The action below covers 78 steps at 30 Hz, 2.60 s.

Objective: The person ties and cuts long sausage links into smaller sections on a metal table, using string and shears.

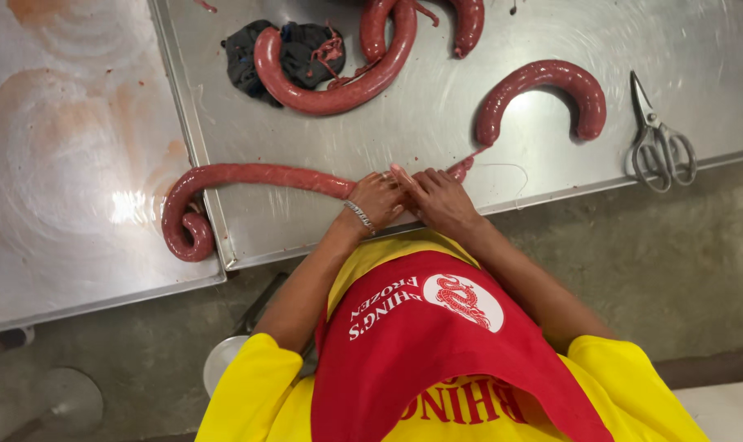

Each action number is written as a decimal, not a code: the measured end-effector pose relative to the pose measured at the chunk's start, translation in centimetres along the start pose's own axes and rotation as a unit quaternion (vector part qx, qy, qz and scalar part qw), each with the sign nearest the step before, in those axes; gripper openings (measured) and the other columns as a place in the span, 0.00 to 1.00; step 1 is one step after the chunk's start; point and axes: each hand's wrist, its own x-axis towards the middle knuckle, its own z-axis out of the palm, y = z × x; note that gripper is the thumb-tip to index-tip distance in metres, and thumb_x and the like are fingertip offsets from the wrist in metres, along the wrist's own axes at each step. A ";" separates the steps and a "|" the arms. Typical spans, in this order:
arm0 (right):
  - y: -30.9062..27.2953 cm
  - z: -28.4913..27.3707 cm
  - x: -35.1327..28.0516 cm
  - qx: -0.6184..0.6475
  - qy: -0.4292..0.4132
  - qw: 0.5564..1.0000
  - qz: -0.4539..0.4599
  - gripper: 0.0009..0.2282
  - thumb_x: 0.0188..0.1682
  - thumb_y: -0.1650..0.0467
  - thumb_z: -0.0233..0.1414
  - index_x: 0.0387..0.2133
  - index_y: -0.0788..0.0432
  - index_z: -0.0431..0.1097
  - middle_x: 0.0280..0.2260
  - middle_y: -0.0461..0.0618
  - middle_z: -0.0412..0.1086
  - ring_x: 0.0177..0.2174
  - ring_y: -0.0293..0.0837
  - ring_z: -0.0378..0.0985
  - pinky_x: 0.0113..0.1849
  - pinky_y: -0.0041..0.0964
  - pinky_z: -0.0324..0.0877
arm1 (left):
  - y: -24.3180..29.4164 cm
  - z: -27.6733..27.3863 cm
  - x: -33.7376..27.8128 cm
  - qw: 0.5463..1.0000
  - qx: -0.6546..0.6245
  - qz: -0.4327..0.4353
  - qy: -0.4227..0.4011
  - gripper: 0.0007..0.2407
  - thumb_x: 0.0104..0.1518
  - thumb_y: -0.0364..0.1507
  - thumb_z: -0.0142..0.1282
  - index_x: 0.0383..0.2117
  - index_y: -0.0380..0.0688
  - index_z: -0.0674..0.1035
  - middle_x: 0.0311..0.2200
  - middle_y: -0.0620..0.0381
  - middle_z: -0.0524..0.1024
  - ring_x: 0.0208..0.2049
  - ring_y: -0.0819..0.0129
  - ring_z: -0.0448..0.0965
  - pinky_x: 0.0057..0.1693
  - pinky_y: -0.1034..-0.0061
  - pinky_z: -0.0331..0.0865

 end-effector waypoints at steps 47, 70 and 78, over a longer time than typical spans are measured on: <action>-4.3 -7.7 -4.6 0.213 0.146 0.729 0.634 0.30 0.46 0.74 0.53 0.62 0.62 0.48 0.50 0.63 0.66 0.34 0.54 0.80 0.30 0.44 0.76 | -9.7 -7.2 -18.3 0.993 0.037 -0.108 0.021 0.20 0.59 0.45 0.54 0.49 0.44 0.79 0.46 0.47 0.80 0.50 0.56 0.77 0.57 0.53 0.63; 29.4 -7.6 -5.3 -0.133 -0.312 0.706 0.622 0.16 0.32 0.63 0.63 0.32 0.60 0.81 0.37 0.58 0.82 0.38 0.53 0.85 0.43 0.48 0.78 | -5.1 -3.0 -10.8 0.992 0.005 -0.126 0.033 0.12 0.60 0.37 0.57 0.46 0.48 0.79 0.41 0.50 0.81 0.43 0.56 0.81 0.51 0.60 0.74; 35.1 -8.7 -3.5 -0.139 -0.369 0.708 0.586 0.26 0.29 0.60 0.68 0.36 0.69 0.79 0.42 0.67 0.80 0.43 0.61 0.84 0.46 0.55 0.80 | 0.2 -1.6 -5.9 0.966 0.015 -0.240 0.097 0.22 0.58 0.41 0.57 0.55 0.43 0.76 0.56 0.50 0.71 0.60 0.52 0.66 0.65 0.52 0.59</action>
